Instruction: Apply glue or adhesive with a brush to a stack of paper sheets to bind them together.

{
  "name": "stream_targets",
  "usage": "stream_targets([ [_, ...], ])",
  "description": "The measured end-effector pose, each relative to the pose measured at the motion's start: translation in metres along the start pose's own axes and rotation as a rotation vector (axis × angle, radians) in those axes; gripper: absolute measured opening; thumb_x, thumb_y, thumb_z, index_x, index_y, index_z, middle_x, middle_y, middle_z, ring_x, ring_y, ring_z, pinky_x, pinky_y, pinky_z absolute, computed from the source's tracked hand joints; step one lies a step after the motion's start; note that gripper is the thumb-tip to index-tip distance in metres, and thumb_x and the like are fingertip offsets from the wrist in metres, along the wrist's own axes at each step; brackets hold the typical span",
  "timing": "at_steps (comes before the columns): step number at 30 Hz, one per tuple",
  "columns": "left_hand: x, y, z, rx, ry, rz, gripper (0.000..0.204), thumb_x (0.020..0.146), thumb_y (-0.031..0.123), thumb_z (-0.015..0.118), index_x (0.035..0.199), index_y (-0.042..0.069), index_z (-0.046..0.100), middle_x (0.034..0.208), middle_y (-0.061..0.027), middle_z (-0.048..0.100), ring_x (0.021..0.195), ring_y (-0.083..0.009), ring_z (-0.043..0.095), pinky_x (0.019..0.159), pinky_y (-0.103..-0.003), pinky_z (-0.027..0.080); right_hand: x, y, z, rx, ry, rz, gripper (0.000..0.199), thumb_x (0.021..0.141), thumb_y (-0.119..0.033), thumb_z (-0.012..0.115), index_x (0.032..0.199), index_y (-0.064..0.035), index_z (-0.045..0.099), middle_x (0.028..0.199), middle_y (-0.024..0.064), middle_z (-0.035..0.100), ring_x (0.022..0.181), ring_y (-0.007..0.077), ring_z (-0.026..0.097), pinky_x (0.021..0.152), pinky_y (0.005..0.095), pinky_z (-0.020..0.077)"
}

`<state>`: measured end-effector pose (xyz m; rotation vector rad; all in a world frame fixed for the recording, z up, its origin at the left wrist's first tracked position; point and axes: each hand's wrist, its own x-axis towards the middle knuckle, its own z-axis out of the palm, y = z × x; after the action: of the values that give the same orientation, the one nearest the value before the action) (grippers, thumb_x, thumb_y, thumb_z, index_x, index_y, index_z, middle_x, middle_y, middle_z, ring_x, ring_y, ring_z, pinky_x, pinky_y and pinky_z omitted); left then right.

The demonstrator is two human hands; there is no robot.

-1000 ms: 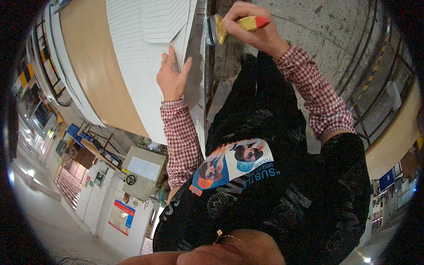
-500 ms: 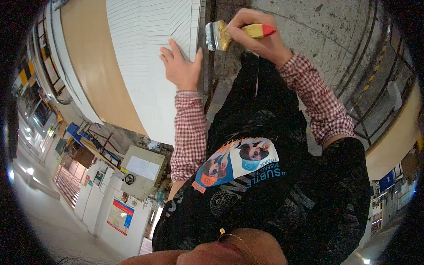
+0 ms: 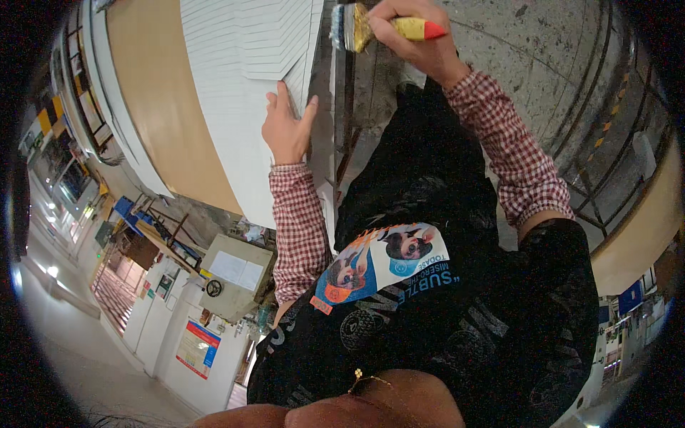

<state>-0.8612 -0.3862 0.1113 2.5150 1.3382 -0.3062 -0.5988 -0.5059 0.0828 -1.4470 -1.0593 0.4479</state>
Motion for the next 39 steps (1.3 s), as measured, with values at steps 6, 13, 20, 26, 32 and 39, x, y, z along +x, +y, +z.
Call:
stream_targets([
  [6,0.009,0.004,-0.010,-0.070,-0.023,0.052,0.075,0.076,0.050,0.066,0.132,0.003,0.047,0.124,-0.0341,0.049,0.109,-0.0495,0.053,0.083,-0.045,0.049,0.004,0.011,0.009,-0.030,0.021,-0.003,0.007,0.084,-0.006,0.061,0.081,0.0008,0.063,0.086,0.0083,0.066,0.078,0.0157,0.062,0.069,0.0262,0.0485],
  [13,0.006,0.009,-0.005,-0.049,0.028,0.068,0.075,0.076,0.050,0.066,0.131,0.003,0.048,0.123,-0.0357,0.049,0.108,-0.0494,0.054,0.082,-0.044,0.049,-0.010,-0.008,0.001,-0.007,-0.014,-0.050,0.008,0.084,-0.006,0.062,0.081,0.0021,0.063,0.085,0.0085,0.066,0.076,0.0155,0.062,0.067,0.0265,0.0488],
  [20,0.013,0.032,-0.005,0.091,0.002,0.051,0.080,0.076,0.054,0.065,0.134,0.002,0.045,0.120,-0.0350,0.052,0.113,-0.0420,0.054,0.088,-0.042,0.047,-0.008,-0.003,0.004,-0.083,-0.020,0.013,0.010,0.084,-0.008,0.062,0.082,0.0017,0.062,0.084,0.0088,0.065,0.075,0.0156,0.062,0.067,0.0259,0.0486],
  [26,0.013,0.051,0.015,0.110,0.071,-0.045,0.092,0.071,0.053,0.070,0.139,0.001,0.035,0.133,-0.0384,0.036,0.121,-0.0522,0.041,0.084,-0.051,0.048,-0.030,-0.021,0.002,0.059,-0.051,0.167,0.014,0.085,-0.014,0.065,0.079,-0.0009,0.063,0.078,0.0054,0.063,0.068,0.0101,0.059,0.061,0.0240,0.0472],
  [32,-0.018,0.027,0.064,0.116,0.247,-0.133,0.108,0.067,0.058,0.073,0.144,0.001,0.024,0.145,-0.0359,0.014,0.134,-0.0538,0.016,0.105,-0.055,0.027,-0.035,-0.019,-0.003,0.045,-0.014,0.267,0.012,0.085,-0.009,0.061,0.077,0.0009,0.062,0.085,0.0086,0.065,0.074,0.0131,0.059,0.067,0.0257,0.0465],
  [39,-0.032,-0.008,0.039,0.117,0.107,-0.066,0.098,0.072,0.056,0.069,0.143,0.002,0.028,0.142,-0.0368,0.025,0.128,-0.0551,0.029,0.103,-0.051,0.034,-0.032,-0.003,0.012,0.042,0.019,0.113,0.008,0.083,-0.008,0.063,0.082,-0.0004,0.063,0.081,0.0046,0.063,0.070,0.0116,0.059,0.063,0.0247,0.0472],
])
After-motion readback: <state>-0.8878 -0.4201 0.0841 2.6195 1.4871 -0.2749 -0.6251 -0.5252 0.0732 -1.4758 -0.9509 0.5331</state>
